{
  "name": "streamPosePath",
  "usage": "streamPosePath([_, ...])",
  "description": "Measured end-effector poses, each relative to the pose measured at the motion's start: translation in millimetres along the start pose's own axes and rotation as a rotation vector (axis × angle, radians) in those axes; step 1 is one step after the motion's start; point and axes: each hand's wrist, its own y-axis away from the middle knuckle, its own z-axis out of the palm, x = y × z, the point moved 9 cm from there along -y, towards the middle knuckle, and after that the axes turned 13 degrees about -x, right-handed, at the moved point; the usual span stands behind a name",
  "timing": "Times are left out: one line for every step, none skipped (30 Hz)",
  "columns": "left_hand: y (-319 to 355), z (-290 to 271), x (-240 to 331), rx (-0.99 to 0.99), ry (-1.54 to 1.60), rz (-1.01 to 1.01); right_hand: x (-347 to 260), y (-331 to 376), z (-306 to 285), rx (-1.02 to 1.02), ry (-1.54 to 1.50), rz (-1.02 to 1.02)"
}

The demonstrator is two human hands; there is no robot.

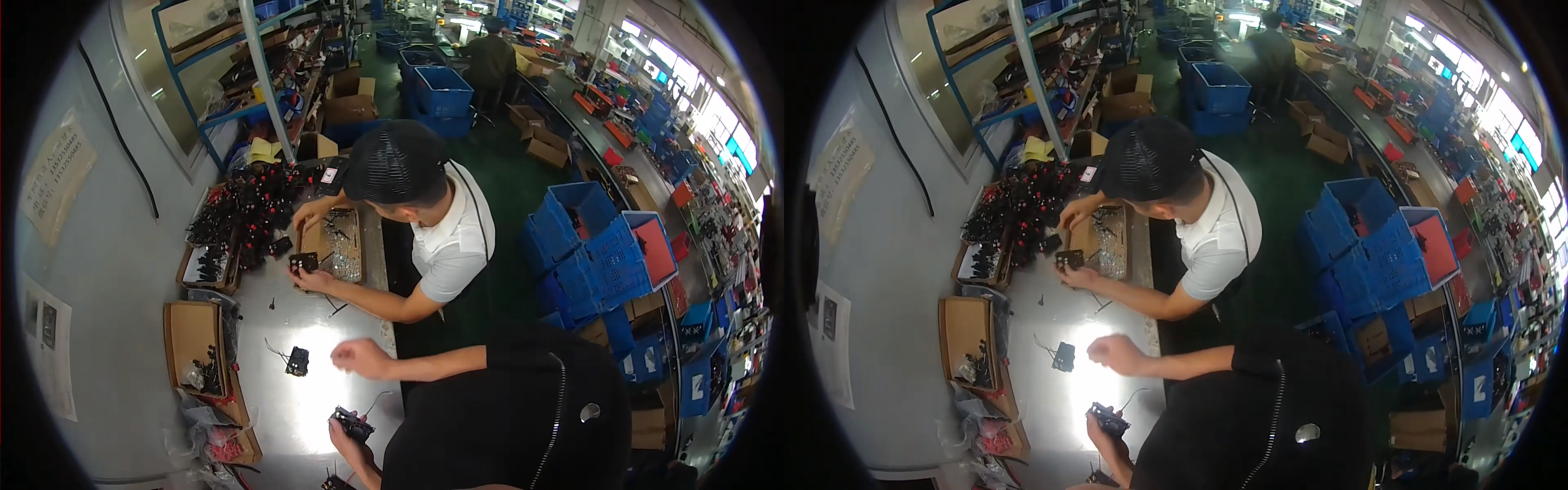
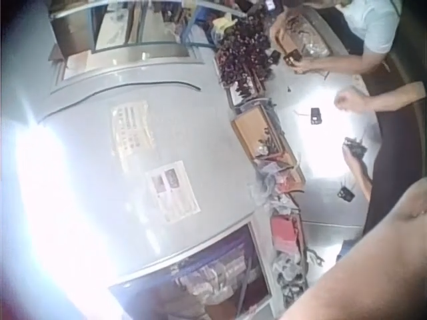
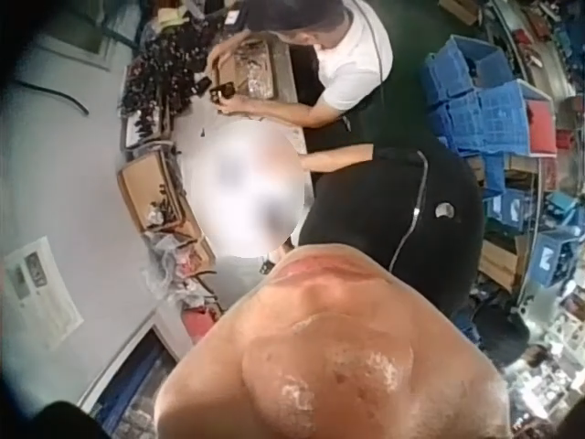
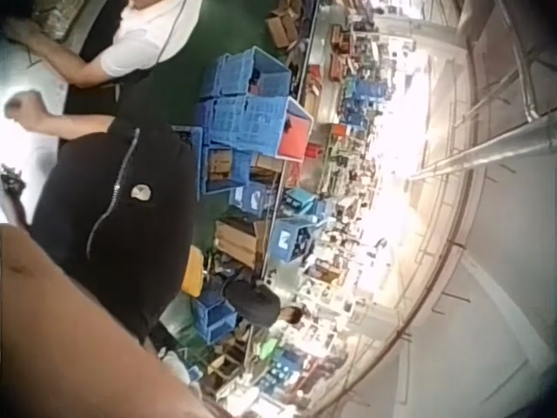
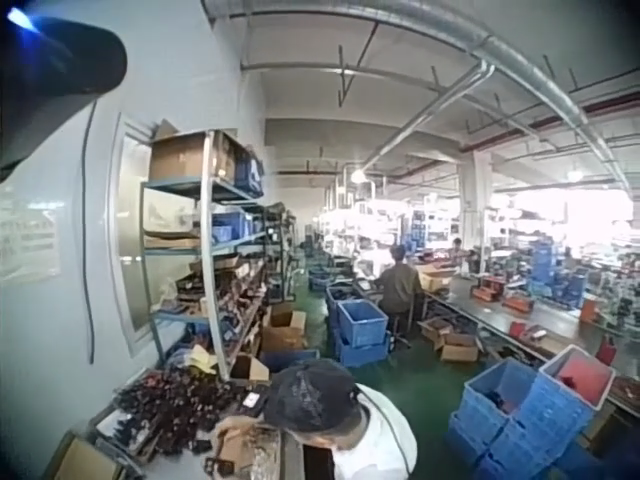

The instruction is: Connecting wires and small modules to assemble electronic components at a workbench.

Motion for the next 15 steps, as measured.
streamPosePath([-0.6, 9.7, 1.8, -0.045, -0.037, 0.0, -10.4, 16.9, 12.3, -0.047, -0.028, -0.03])
streamPosePath([-2.9, 18.9, 3.4, -0.079, -0.078, 0.003, -12.4, 28.5, 22.9, -0.075, -0.069, -0.004])
streamPosePath([2.1, 34.5, 13.0, -0.141, -0.12, -0.027, -22.4, 36.8, 28.3, -0.106, 0.081, -0.028])
streamPosePath([-0.4, 37.3, 9.3, -0.162, -0.127, -0.04, -32.7, 43.6, 33.5, -0.136, 0.232, -0.051])
streamPosePath([-4.9, 38.6, 6.6, -0.194, -0.144, -0.013, -39.0, 47.5, 33.9, -0.131, 0.233, -0.058])
streamPosePath([-7.5, 43.5, 5.6, -0.234, -0.167, 0.02, -45.2, 52.7, 35.4, -0.168, 0.231, -0.051])
streamPosePath([-9.7, 47.4, 4.5, -0.276, -0.176, 0.029, -49.0, 56.3, 36.8, -0.205, 0.229, -0.043])
streamPosePath([-9.7, 49.0, 3.2, -0.288, -0.185, 0.038, -49.9, 58.5, 34.4, -0.194, 0.229, -0.057])
streamPosePath([-5.4, 62.7, 8.6, -0.318, -0.175, 0.031, -51.6, 61.2, 32.2, -0.191, 0.256, -0.081])
streamPosePath([-2.7, 73.1, 11.2, -0.348, -0.166, 0.024, -53.1, 64.0, 29.7, -0.187, 0.283, -0.104])
streamPosePath([-4.2, 78.2, 9.8, -0.39, -0.182, 0.017, -53.1, 67.1, 25.3, -0.173, 0.283, -0.115])
streamPosePath([-2.0, 82.7, 11.9, -0.399, -0.191, 0.02, -57.5, 71.6, 22.2, -0.154, 0.295, -0.135])
streamPosePath([1.1, 89.2, 15.4, -0.421, -0.199, 0.025, -61.8, 76.2, 19.0, -0.136, 0.306, -0.154])
streamPosePath([3.7, 95.4, 17.6, -0.443, -0.207, 0.028, -65.0, 81.3, 15.9, -0.124, 0.303, -0.162])
streamPosePath([4.6, 99.0, 18.6, -0.453, -0.218, 0.03, -68.2, 86.6, 11.5, -0.099, 0.324, -0.116])
